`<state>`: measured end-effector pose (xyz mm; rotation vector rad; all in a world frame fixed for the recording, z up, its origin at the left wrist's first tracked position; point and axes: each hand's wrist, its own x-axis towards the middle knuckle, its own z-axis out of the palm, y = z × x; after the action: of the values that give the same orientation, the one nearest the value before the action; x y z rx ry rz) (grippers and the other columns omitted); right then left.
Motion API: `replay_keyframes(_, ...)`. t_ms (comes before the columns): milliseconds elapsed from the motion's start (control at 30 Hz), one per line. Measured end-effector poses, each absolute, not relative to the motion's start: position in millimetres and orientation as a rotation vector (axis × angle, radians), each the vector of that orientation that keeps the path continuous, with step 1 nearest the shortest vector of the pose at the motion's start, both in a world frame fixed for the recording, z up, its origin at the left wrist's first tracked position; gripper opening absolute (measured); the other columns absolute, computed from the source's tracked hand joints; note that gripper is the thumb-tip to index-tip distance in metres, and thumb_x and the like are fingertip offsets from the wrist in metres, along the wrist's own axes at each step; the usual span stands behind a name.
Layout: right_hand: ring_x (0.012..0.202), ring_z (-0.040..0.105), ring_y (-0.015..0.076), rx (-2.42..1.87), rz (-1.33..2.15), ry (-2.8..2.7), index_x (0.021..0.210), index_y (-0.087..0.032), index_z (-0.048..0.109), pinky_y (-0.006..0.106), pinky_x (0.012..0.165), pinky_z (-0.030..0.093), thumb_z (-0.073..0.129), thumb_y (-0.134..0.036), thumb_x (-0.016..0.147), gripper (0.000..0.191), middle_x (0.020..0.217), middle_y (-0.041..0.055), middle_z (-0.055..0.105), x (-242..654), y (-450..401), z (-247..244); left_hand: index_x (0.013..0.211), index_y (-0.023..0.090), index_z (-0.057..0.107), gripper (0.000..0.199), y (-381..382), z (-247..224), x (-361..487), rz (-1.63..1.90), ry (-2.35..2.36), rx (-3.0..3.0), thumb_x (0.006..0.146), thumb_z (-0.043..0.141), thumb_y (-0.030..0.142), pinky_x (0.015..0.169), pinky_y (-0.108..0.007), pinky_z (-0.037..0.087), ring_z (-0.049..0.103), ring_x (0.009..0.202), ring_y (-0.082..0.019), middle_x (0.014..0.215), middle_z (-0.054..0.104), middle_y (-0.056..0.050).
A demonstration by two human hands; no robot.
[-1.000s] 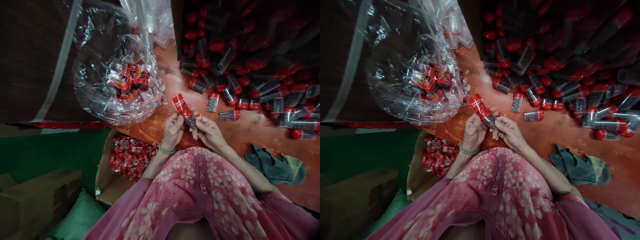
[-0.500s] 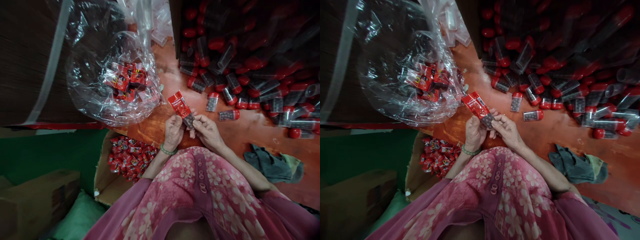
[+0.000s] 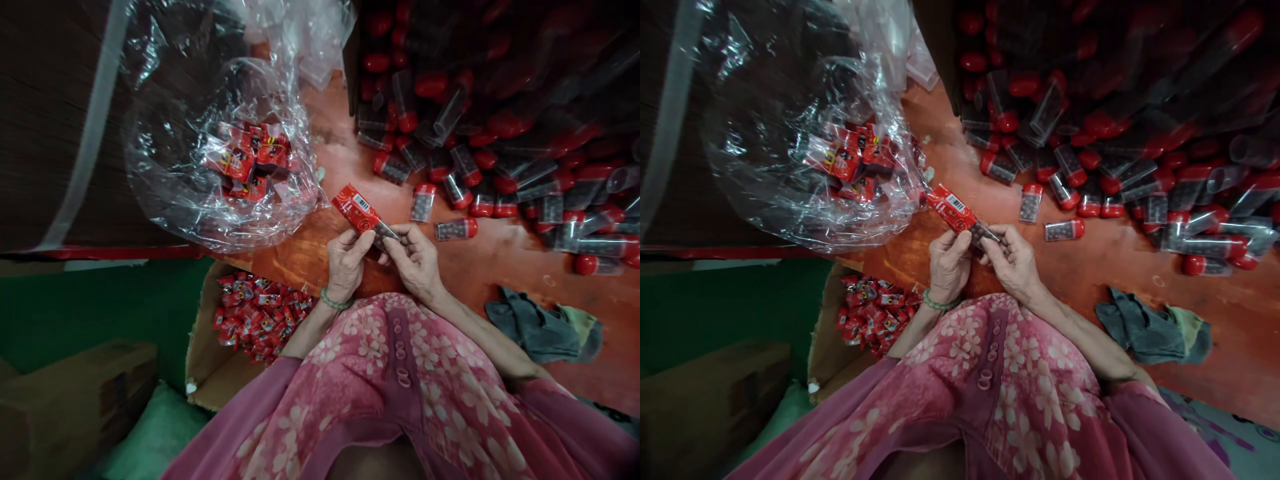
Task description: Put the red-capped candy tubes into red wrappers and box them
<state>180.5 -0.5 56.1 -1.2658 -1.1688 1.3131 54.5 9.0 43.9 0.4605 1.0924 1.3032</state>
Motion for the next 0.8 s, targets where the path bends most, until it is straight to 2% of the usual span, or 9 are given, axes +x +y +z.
replay_keyframes(167, 0.068, 0.068, 0.0109, -1.206, 1.3, -1.306, 0.106, -0.023, 0.062, 0.026, 0.066, 0.057, 0.064, -0.043, 0.095, 0.022, 0.094, 0.0013, 0.072, 182.0, -0.3, 54.5, 0.084, 0.019, 0.077, 0.049, 17.1, 54.8, 46.4, 1.271, 0.945, 0.482, 0.06, 0.091, 0.058, 0.088, -0.033, 0.059, 0.076, 0.088, -0.021, 0.084, 0.078, -0.005)
replay_keyframes(367, 0.079, 0.069, 0.0184, -1.289, 1.032, -1.54, 0.099, -0.025, 0.067, 0.033, 0.076, 0.058, 0.068, -0.036, 0.091, 0.014, 0.092, 0.0042, 0.075, 187.0, 2.1, 63.2, 0.073, 0.017, 0.076, 0.042, 24.2, 60.1, 49.0, 1.26, 0.935, 0.438, 0.056, 0.095, 0.05, 0.092, -0.038, 0.062, 0.077, 0.093, -0.025, 0.077, 0.077, -0.004)
replay_keyframes(467, 0.073, 0.068, 0.0165, -1.309, 1.093, -1.495, 0.099, -0.024, 0.066, 0.031, 0.072, 0.057, 0.066, -0.036, 0.093, 0.014, 0.087, 0.003, 0.073, 187.0, 0.0, 63.3, 0.075, 0.017, 0.077, 0.041, 23.0, 57.4, 50.2, 1.222, 0.924, 0.383, 0.055, 0.096, 0.048, 0.094, -0.04, 0.062, 0.076, 0.101, -0.028, 0.081, 0.078, -0.006)
replay_keyframes(633, 0.058, 0.064, 0.0105, -1.241, 1.434, -1.24, 0.099, -0.022, 0.062, 0.024, 0.059, 0.052, 0.065, -0.042, 0.094, 0.02, 0.071, -0.0034, 0.065, 185.9, -2.1, 58.1, 0.084, 0.016, 0.077, 0.042, 20.4, 59.3, 51.1, 1.124, 0.923, 0.382, 0.062, 0.093, 0.049, 0.096, -0.043, 0.061, 0.072, 0.116, -0.034, 0.096, 0.081, -0.011)
replay_keyframes(800, 0.057, 0.063, 0.0102, -1.209, 1.574, -1.116, 0.101, -0.021, 0.063, 0.023, 0.058, 0.053, 0.067, -0.048, 0.092, 0.029, 0.067, -0.0038, 0.065, 183.7, 1.8, 57.5, 0.091, 0.015, 0.077, 0.043, 19.9, 66.3, 49.4, 1.12, 0.904, 0.36, 0.065, 0.091, 0.047, 0.099, -0.043, 0.059, 0.07, 0.12, -0.033, 0.101, 0.08, -0.012)
